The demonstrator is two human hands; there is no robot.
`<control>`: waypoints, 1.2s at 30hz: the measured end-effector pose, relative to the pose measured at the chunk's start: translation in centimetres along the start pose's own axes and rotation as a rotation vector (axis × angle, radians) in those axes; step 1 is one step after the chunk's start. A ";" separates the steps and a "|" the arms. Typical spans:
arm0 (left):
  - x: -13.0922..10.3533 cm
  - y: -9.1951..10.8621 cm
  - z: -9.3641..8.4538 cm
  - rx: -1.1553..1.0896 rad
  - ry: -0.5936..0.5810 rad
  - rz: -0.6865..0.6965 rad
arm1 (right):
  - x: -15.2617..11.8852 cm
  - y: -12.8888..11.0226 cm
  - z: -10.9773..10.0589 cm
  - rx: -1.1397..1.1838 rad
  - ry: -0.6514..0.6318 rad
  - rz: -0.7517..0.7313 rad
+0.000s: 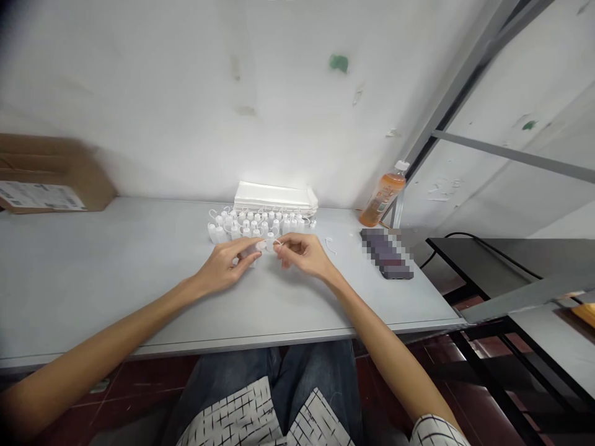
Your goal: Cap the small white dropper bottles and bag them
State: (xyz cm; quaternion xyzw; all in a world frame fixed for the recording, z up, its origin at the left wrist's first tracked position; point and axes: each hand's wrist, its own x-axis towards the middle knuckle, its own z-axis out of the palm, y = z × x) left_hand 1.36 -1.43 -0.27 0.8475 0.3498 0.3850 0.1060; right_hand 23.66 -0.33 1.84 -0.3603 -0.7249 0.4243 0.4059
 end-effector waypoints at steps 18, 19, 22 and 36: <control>0.9 0.9 -1.3 -0.242 0.094 -0.407 | 3.3 5.2 -7.0 -1.024 0.368 0.195; 0.9 0.9 -1.4 -0.266 0.102 -0.428 | 3.6 5.3 -6.9 -1.036 0.353 0.201; 0.9 0.7 -1.4 -0.349 0.099 -0.493 | 4.5 5.6 -6.9 -1.058 0.320 0.230; 1.2 0.3 -1.1 -0.459 0.107 -0.486 | 3.5 4.4 -7.3 -1.126 0.099 0.240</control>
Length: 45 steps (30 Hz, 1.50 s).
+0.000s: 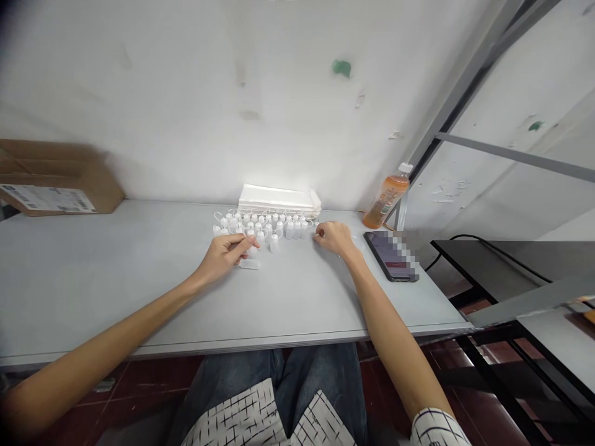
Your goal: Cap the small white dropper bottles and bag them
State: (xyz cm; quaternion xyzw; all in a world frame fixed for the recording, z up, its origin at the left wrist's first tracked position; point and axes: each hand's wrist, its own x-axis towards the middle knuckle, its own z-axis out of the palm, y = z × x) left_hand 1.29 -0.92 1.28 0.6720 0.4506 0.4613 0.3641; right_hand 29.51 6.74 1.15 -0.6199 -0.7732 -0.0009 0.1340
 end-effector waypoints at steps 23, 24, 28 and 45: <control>-0.8 -0.5 1.2 0.076 -0.126 0.039 | -3.1 -4.9 -2.5 1.077 0.447 -0.100; -0.9 -0.5 1.2 0.075 -0.126 0.037 | -3.3 -5.2 -2.5 1.097 0.418 -0.113; -0.9 -0.5 1.3 0.053 -0.132 0.022 | -4.4 -7.7 -2.2 1.171 0.153 -0.221; -1.1 -0.5 1.4 0.007 -0.089 0.001 | -5.6 -10.2 -0.7 1.204 -0.143 -0.301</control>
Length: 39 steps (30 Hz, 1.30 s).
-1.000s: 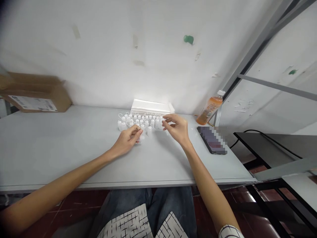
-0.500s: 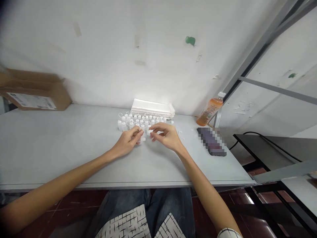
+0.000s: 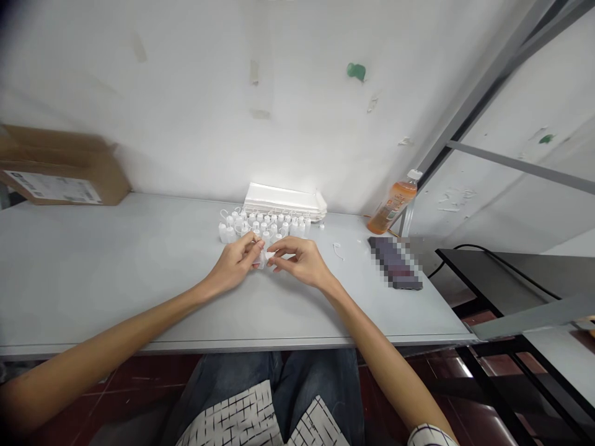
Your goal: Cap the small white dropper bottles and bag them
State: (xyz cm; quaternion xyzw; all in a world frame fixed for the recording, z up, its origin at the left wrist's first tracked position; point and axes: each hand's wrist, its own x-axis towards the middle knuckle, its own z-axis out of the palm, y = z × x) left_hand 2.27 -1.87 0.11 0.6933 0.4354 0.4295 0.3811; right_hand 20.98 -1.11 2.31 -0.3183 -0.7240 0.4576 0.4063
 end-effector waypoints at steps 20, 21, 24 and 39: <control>0.3 -0.6 0.3 -0.162 0.058 -0.129 | -0.2 0.7 0.3 -0.064 0.019 -0.065; 0.3 -0.5 0.3 -0.145 0.063 -0.109 | -0.3 0.7 0.4 -0.083 0.018 -0.053; 0.2 -0.2 0.1 -0.078 0.071 -0.049 | -0.3 0.7 0.6 -0.162 0.005 -0.020; 0.5 0.3 -0.3 -0.186 -0.006 -0.209 | -0.6 1.0 0.4 -0.287 0.047 -0.202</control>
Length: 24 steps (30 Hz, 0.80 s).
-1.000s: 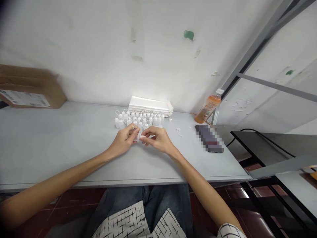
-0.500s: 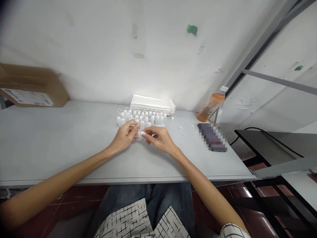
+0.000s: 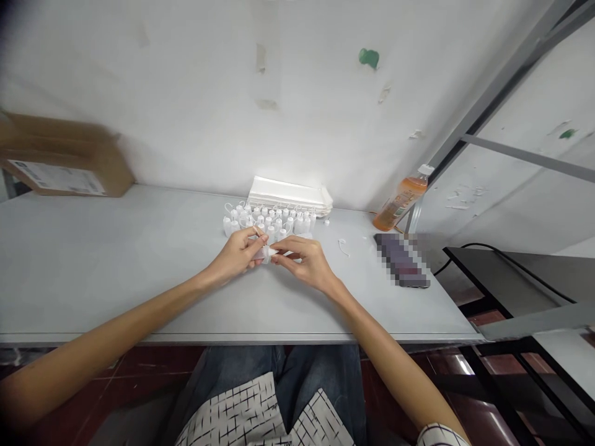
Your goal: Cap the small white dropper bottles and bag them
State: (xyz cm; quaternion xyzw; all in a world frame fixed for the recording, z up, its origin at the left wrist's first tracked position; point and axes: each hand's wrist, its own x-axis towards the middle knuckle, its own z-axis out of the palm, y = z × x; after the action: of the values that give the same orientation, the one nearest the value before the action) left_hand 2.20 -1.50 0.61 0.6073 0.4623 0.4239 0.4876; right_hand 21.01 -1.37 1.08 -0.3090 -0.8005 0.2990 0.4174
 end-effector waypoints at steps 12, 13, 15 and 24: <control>0.1 0.1 -0.3 -0.010 -0.015 -0.025 | 0.2 -0.3 0.3 0.003 -0.081 0.084; 0.1 0.0 -0.2 0.014 -0.006 0.035 | 0.3 -0.4 0.3 0.002 -0.108 0.116; -0.1 0.0 -0.1 0.074 0.011 0.128 | 0.4 -0.7 0.3 -0.031 -0.137 0.141; -1.0 -0.1 0.6 0.431 0.143 0.370 | 0.2 -0.4 1.0 -0.167 -0.170 0.119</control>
State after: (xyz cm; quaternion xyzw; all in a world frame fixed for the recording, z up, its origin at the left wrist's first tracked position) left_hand 2.55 -2.63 0.38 0.7396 0.4563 0.4391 0.2279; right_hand 19.97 -1.68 0.98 -0.3631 -0.8356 0.2805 0.3022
